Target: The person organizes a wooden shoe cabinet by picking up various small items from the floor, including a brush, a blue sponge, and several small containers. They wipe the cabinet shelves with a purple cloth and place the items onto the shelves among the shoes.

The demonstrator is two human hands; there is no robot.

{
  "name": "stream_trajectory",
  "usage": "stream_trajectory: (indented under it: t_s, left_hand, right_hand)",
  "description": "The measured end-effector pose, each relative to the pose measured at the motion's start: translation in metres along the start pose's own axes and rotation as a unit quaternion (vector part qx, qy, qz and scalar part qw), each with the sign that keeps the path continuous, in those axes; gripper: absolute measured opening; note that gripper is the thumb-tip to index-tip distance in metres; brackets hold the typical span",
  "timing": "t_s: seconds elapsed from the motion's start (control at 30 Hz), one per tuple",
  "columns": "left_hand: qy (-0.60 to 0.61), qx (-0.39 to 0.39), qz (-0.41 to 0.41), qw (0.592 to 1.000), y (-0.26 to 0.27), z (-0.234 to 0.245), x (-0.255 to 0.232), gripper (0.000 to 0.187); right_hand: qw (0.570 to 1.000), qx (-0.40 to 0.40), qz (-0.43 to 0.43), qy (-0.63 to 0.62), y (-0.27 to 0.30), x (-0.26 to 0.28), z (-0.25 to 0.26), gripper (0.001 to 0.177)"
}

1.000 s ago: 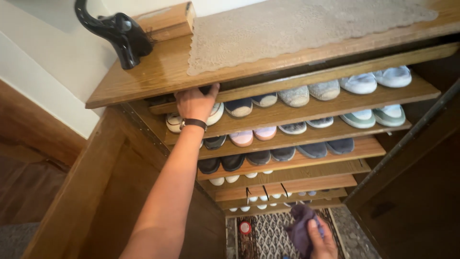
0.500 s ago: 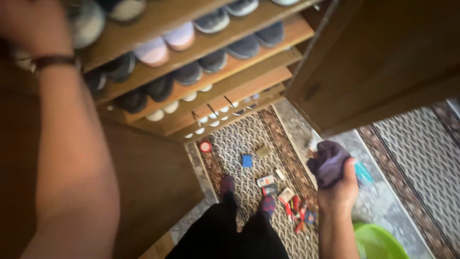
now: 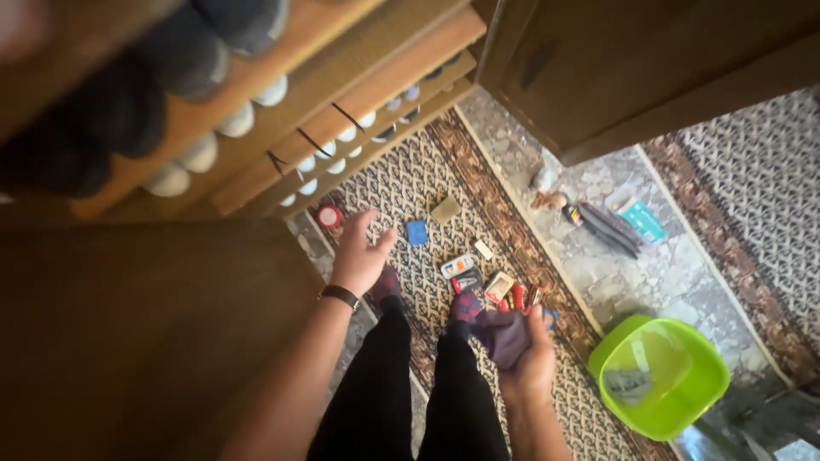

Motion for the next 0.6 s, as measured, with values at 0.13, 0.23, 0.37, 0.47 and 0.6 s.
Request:
stream_trajectory:
  t_s: [0.13,0.23,0.37,0.47,0.6]
  left_hand:
    - [0.017,0.072,0.098,0.992,0.029,-0.103,0.115,0.053]
    - [-0.024,0.214,0.259,0.942,0.050,-0.150,0.163,0.045]
    - [-0.009,0.182,0.255,0.950,0.068,-0.203,0.255,0.039]
    - [-0.082,0.004,0.132,0.988,0.077,-0.221,0.344,0.050]
    - [-0.116,0.066,0.350,0.927,0.057,-0.231,0.494,0.059]
  right_hand:
    - [0.989,-0.042,-0.124,0.068,-0.045,-0.073,0.088,0.053]
    - [0.972,-0.164,-0.106,0.129,-0.062,-0.078,0.108,0.030]
    - [0.962,-0.156,-0.115,0.191,-0.115,-0.114,0.132,0.026]
    - [0.964,-0.178,-0.100,0.171,-0.147,-0.144,0.143,0.022]
    - [0.983,-0.083,-0.165,0.024,-0.163,-0.194,0.090,0.038]
Point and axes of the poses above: each hand's wrist, its own y-axis away from the middle knuckle, its own z-axis out of the back of the hand, x = y × z, the point moved 8 cm from there along -y, towards the middle knuckle, and after that the axes turned 2 degrees about x, right-handed, at the moved point
